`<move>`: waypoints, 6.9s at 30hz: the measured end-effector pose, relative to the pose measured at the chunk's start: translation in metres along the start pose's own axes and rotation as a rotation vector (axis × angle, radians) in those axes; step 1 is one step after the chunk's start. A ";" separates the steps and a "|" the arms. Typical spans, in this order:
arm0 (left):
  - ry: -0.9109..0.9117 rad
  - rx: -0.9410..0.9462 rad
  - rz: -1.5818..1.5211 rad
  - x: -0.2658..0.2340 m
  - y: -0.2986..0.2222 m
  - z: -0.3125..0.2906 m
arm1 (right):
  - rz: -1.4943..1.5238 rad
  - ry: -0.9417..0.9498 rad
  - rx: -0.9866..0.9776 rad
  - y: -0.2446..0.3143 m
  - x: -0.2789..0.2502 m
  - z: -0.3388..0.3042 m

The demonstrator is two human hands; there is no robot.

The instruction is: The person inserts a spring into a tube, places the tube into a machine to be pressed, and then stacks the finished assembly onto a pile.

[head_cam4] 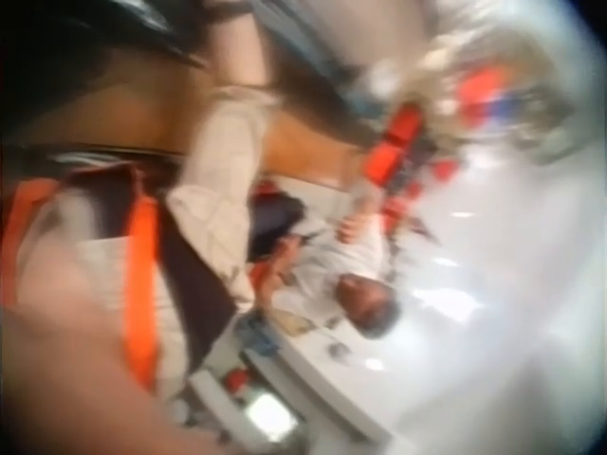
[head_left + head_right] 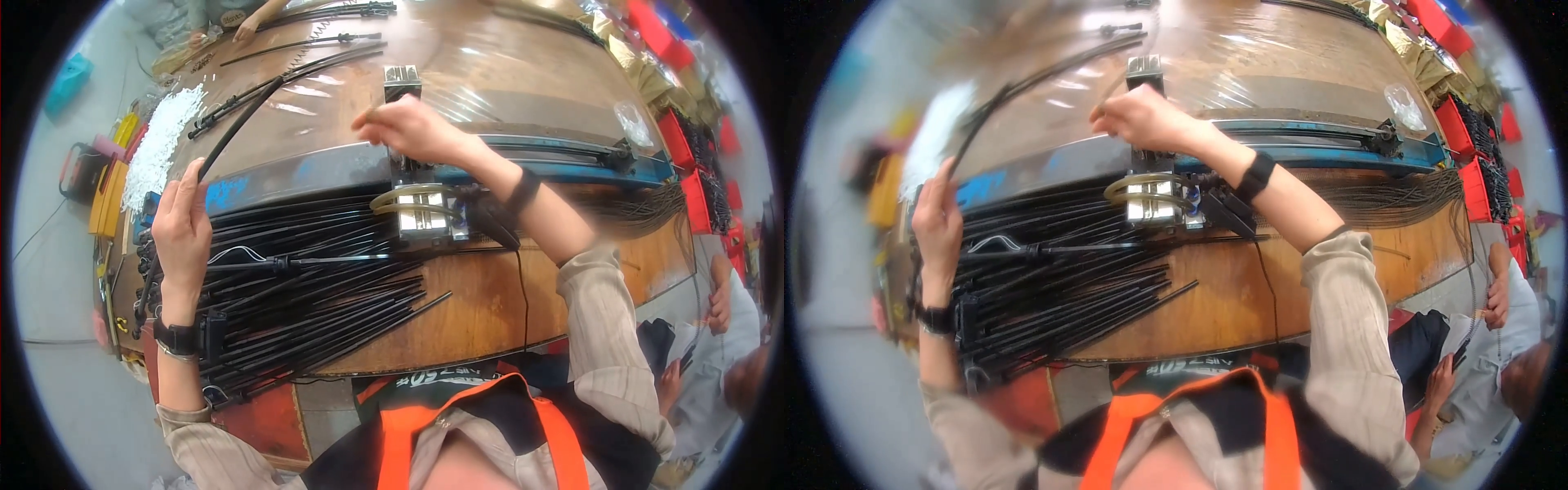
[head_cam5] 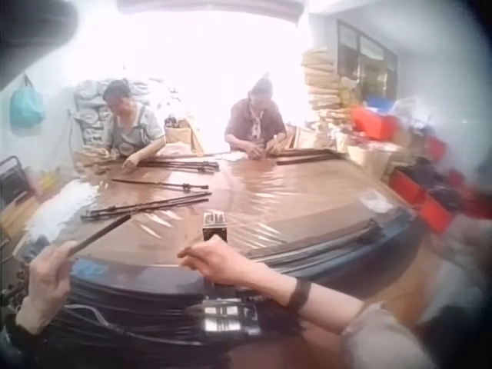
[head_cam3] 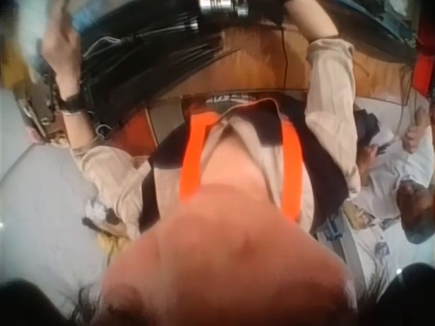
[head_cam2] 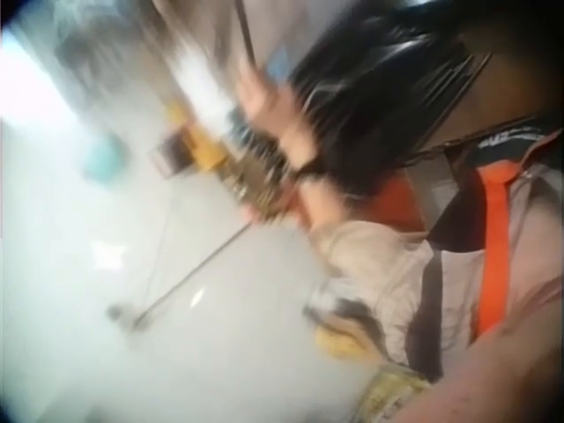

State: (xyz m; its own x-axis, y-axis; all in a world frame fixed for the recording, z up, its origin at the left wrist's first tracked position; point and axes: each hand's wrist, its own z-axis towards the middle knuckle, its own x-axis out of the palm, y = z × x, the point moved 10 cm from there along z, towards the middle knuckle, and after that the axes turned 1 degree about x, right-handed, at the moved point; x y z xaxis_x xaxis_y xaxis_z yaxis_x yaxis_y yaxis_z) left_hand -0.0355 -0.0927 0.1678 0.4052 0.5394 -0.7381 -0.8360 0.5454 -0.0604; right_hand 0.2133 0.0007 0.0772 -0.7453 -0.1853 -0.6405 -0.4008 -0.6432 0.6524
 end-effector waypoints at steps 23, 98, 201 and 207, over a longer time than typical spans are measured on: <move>0.085 0.339 -0.152 0.167 -0.083 0.035 | -0.985 -0.453 0.189 -0.079 -0.218 -0.265; -0.125 0.213 0.129 -0.038 -0.057 0.055 | 0.028 -0.452 0.102 0.003 -0.074 -0.079; 0.430 0.104 -0.023 0.118 -0.130 -0.132 | -0.691 -0.049 0.038 0.006 0.015 -0.215; 0.388 0.056 -0.096 0.121 -0.123 -0.135 | -0.381 0.039 0.283 0.005 0.013 -0.219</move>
State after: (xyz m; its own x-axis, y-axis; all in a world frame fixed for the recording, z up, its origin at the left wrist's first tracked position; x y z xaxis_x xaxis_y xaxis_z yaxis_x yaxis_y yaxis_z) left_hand 0.0660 -0.1809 -0.0043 0.3018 0.2074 -0.9305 -0.7754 0.6213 -0.1130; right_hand 0.3180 -0.1675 -0.0170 -0.4987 -0.0064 -0.8668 -0.7751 -0.4443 0.4492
